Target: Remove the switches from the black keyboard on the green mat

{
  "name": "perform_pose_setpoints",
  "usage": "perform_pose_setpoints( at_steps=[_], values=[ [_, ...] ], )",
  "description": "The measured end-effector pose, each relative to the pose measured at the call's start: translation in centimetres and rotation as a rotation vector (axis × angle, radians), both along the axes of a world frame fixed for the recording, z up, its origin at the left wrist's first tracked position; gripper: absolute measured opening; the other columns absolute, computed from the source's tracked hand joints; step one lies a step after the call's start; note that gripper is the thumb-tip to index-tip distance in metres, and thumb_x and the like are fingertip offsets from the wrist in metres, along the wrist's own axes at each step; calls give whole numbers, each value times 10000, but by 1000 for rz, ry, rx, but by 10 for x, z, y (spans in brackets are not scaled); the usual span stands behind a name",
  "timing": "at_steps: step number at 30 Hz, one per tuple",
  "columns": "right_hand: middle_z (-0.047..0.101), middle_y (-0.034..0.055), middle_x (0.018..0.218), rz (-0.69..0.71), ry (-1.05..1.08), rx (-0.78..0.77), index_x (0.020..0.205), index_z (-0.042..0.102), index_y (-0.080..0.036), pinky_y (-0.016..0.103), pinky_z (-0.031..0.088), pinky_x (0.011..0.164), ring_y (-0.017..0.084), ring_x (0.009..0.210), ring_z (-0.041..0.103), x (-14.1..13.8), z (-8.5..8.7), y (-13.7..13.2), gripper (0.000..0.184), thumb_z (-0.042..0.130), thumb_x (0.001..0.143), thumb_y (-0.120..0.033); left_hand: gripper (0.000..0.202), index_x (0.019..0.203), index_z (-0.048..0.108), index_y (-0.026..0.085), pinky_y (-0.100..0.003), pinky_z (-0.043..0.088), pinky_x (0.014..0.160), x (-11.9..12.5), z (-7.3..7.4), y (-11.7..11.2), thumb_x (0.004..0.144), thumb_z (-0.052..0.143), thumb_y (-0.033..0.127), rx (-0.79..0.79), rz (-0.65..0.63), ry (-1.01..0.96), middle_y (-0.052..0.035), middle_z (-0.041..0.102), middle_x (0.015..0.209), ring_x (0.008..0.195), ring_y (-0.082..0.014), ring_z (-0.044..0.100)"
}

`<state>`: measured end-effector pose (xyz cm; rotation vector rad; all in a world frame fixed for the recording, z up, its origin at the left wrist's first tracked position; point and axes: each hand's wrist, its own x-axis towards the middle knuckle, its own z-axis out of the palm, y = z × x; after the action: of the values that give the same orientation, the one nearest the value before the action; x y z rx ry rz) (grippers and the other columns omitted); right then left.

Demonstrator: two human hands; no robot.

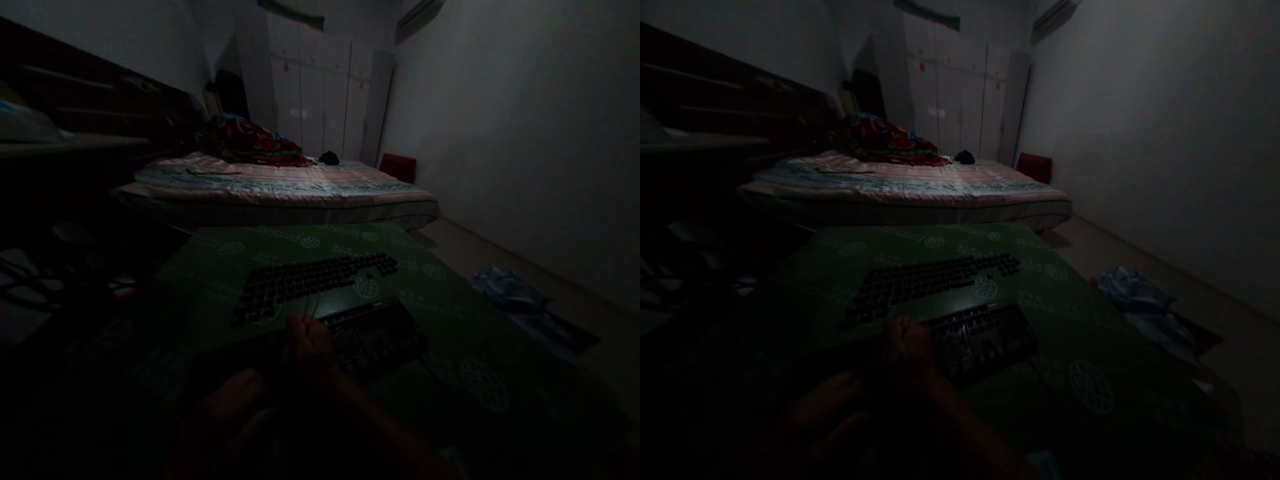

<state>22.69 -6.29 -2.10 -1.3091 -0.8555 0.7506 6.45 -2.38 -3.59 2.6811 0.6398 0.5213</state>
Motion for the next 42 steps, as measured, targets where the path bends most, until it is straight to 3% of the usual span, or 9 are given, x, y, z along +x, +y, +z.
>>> perform_pose_setpoints(
  at_steps=[4,6,11,15,20,25,37,39,42],
  values=[
    [439,-44,435,-121,43,58,585,417,-216,216,335,416,98,394,406,12,9,-7,491,318,811,-641,240,977,618,283,-230,497,801,0,17,-3,829,453,374,-174,9,4,5,661,1005,915,-164,611],
    [438,-51,438,-200,32,67,595,414,-216,212,329,407,94,388,394,18,11,-12,490,345,793,-659,253,920,639,238,-234,513,736,-1,22,-4,817,458,382,-196,135,-27,-12,678,891,834,-164,628],
    [453,-42,481,-263,-160,53,605,442,-201,200,323,411,84,411,401,25,8,-20,497,331,818,-636,369,981,648,196,-301,507,792,-4,25,-4,774,498,462,-316,402,-90,-38,678,1006,915,-205,625],
    [489,-21,519,-262,-510,46,657,495,-196,216,363,486,106,473,464,28,0,-23,429,321,878,-520,407,991,660,199,-285,507,769,-5,26,-7,758,507,496,-467,434,-115,-32,694,975,892,-207,636],
    [628,54,756,0,-1131,122,950,621,-185,245,395,654,152,708,558,25,0,-25,299,346,904,-296,334,953,679,216,-269,502,753,-3,31,-9,756,525,438,-508,383,-101,-21,698,972,889,-198,638],
    [602,50,869,250,-1482,-144,1180,541,-291,215,329,541,153,732,536,14,18,-32,318,433,881,-305,335,950,684,202,-299,496,777,-5,36,-10,749,518,413,-479,361,-83,-50,695,980,899,-213,635],
    [564,62,1004,535,-1566,-266,1134,565,-271,231,309,522,143,717,559,17,38,-23,289,416,892,-328,291,943,680,247,-260,490,770,-7,27,-8,778,509,415,-470,264,-81,-6,697,949,869,-174,636],
    [569,55,988,547,-1583,-286,1126,570,-270,231,308,521,141,702,563,24,40,-16,285,415,891,-314,355,1042,644,246,-261,487,782,-6,27,-8,748,543,419,-457,306,-130,-13,679,1010,910,-179,624],
    [580,50,993,478,-1592,-383,1062,605,-262,225,319,529,140,714,580,42,40,1,261,419,882,-296,524,1184,553,204,-264,499,662,-8,26,-6,721,549,449,-422,484,-151,-18,676,844,740,-171,630]
  ],
)
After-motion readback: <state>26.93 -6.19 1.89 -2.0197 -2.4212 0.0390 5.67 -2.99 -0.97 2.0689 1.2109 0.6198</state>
